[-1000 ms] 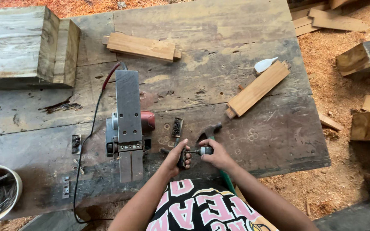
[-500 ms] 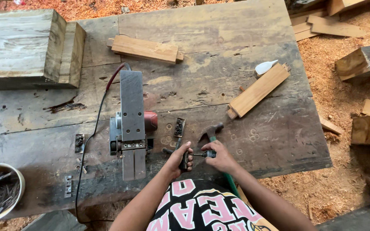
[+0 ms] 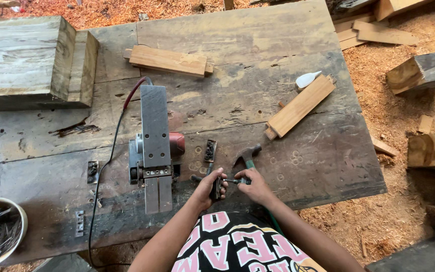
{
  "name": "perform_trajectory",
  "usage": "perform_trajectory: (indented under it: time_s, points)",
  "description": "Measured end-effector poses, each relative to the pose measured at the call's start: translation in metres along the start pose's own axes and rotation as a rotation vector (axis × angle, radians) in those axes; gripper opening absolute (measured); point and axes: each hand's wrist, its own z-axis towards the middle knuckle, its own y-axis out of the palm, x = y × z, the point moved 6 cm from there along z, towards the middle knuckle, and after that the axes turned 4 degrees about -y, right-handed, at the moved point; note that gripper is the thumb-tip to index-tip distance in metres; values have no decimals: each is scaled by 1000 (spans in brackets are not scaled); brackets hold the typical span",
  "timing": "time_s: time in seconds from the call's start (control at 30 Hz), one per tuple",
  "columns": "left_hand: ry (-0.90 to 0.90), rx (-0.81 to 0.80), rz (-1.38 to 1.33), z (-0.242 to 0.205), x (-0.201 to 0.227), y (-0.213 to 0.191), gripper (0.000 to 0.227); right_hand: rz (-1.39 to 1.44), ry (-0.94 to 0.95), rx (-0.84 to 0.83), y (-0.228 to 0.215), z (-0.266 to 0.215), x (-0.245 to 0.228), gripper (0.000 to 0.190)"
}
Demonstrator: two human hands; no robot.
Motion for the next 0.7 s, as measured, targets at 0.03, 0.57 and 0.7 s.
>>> perform_trajectory:
  time_s: [0.03,0.57,0.7]
  points:
    - [9,26,3,1,0,-3,38,-32,-37,16,0,0,-3,31]
    - [363,206,51,-89,-52,-99,43,1034,692,-35,17,-87,52,29]
    - [445,281,178,-89,-80,-114,42,818,585,-173,23,-99,55,27]
